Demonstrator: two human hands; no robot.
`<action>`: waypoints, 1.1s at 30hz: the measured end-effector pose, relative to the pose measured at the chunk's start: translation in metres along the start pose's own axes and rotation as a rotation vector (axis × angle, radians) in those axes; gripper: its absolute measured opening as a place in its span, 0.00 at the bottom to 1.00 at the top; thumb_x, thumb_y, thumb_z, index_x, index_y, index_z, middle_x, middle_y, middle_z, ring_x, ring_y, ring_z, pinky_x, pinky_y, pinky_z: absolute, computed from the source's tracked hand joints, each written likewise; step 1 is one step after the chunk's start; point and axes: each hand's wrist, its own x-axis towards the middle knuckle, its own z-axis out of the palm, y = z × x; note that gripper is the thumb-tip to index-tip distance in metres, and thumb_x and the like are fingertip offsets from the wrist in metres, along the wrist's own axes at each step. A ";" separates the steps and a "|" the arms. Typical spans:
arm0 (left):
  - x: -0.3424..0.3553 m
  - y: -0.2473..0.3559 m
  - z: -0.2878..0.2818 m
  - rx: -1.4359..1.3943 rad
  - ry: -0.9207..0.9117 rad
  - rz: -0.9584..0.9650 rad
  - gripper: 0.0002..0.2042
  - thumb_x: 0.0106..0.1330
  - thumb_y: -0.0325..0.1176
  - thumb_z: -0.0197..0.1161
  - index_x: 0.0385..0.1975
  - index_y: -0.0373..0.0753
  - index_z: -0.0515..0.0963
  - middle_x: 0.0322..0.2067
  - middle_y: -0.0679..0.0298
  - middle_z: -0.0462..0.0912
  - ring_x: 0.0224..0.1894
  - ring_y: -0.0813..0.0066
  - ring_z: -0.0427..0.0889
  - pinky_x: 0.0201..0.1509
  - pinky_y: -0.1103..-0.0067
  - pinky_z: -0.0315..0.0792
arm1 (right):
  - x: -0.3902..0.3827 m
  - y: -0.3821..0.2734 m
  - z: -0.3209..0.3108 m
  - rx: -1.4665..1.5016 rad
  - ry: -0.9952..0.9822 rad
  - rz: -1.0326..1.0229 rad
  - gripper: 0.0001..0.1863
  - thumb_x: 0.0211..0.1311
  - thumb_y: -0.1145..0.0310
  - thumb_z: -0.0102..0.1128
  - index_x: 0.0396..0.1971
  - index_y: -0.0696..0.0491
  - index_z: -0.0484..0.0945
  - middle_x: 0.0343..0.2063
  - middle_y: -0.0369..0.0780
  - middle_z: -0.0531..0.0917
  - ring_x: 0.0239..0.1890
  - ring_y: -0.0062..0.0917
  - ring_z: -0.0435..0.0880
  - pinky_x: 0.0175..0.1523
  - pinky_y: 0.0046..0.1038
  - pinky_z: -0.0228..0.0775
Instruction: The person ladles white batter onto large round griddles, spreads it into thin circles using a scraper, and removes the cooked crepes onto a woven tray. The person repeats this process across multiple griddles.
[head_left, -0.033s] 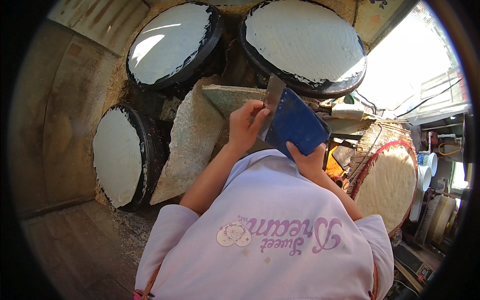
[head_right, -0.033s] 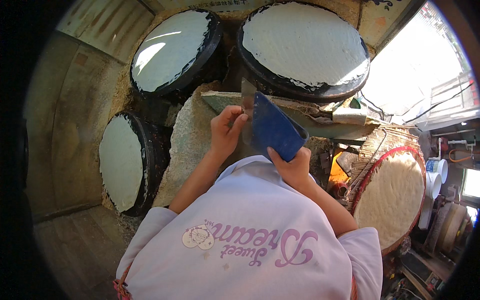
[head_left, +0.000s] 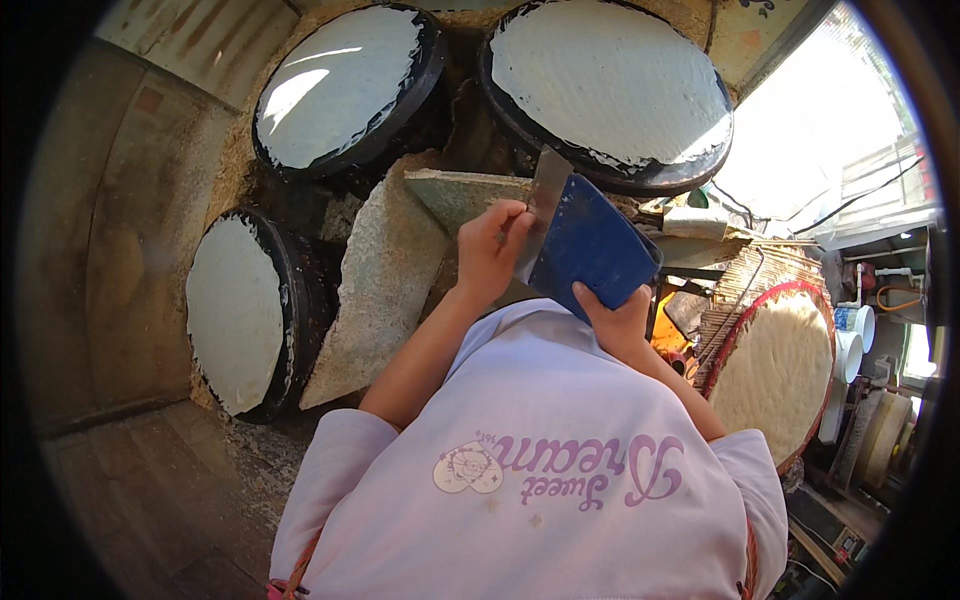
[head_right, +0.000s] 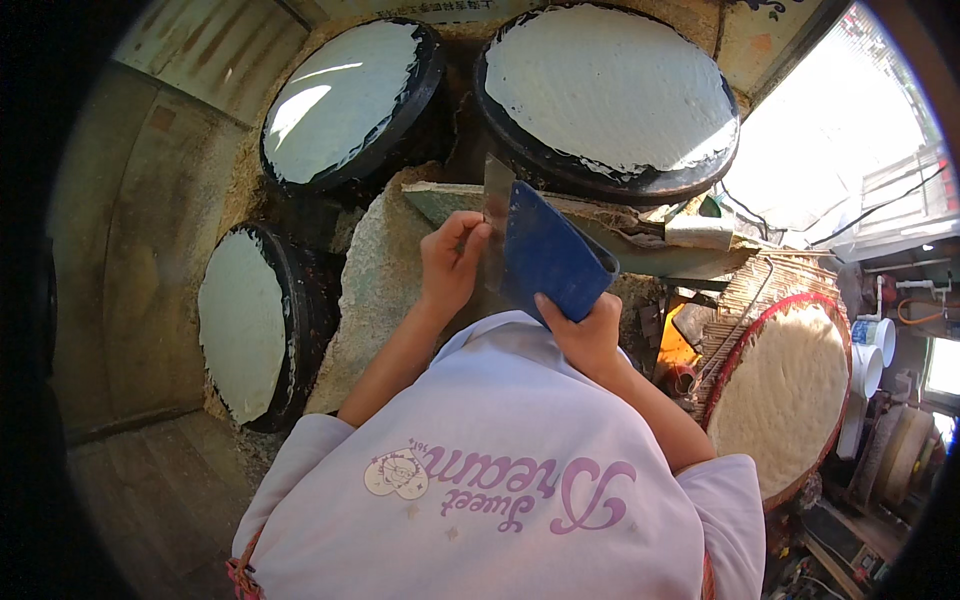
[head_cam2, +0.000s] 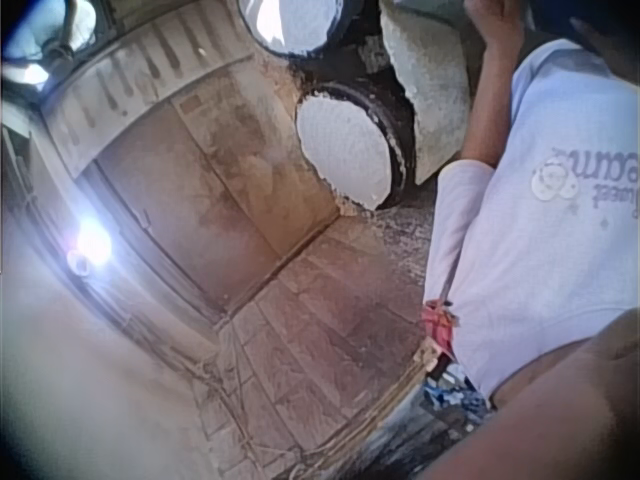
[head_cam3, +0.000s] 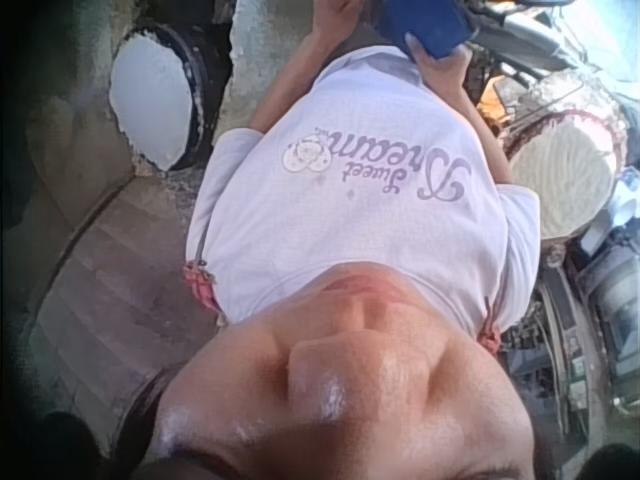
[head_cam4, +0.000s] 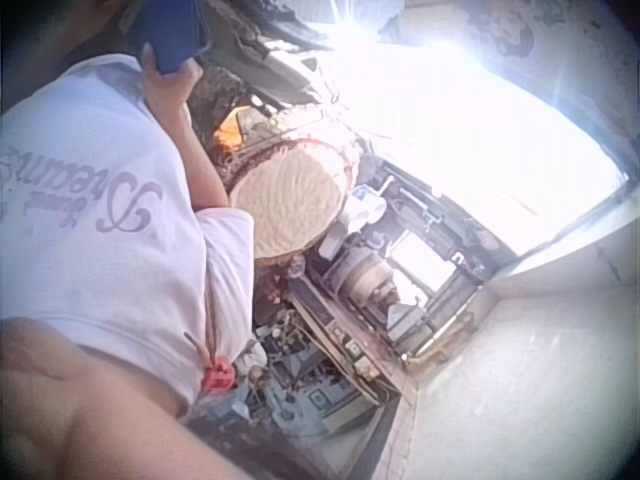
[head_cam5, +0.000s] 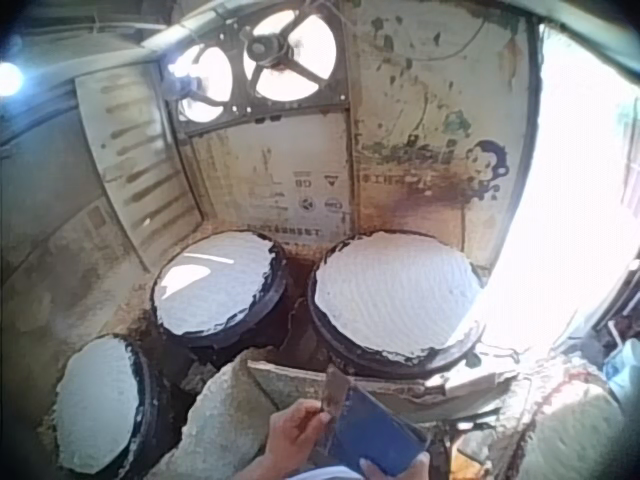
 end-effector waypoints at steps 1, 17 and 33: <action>0.000 -0.001 0.000 0.019 -0.009 -0.031 0.03 0.62 0.26 0.52 0.32 0.34 0.72 0.21 0.68 0.73 0.22 0.85 0.70 0.26 0.87 0.65 | 0.000 0.000 0.000 0.021 -0.004 0.028 0.07 0.44 0.73 0.64 0.18 0.60 0.77 0.15 0.40 0.79 0.17 0.20 0.78 0.24 0.21 0.67; -0.010 -0.003 0.015 0.114 0.042 0.074 0.05 0.56 0.25 0.58 0.32 0.38 0.72 0.22 0.60 0.76 0.22 0.71 0.76 0.25 0.80 0.69 | -0.005 0.005 -0.010 0.076 0.056 0.097 0.09 0.46 0.71 0.64 0.19 0.62 0.76 0.16 0.38 0.80 0.18 0.16 0.76 0.25 0.19 0.67; -0.027 -0.003 0.038 0.153 0.093 -0.026 0.04 0.57 0.26 0.56 0.32 0.39 0.71 0.23 0.59 0.75 0.25 0.68 0.77 0.27 0.79 0.70 | 0.006 0.012 -0.033 0.059 -0.003 0.177 0.10 0.45 0.70 0.64 0.20 0.63 0.77 0.18 0.38 0.80 0.20 0.16 0.77 0.28 0.19 0.68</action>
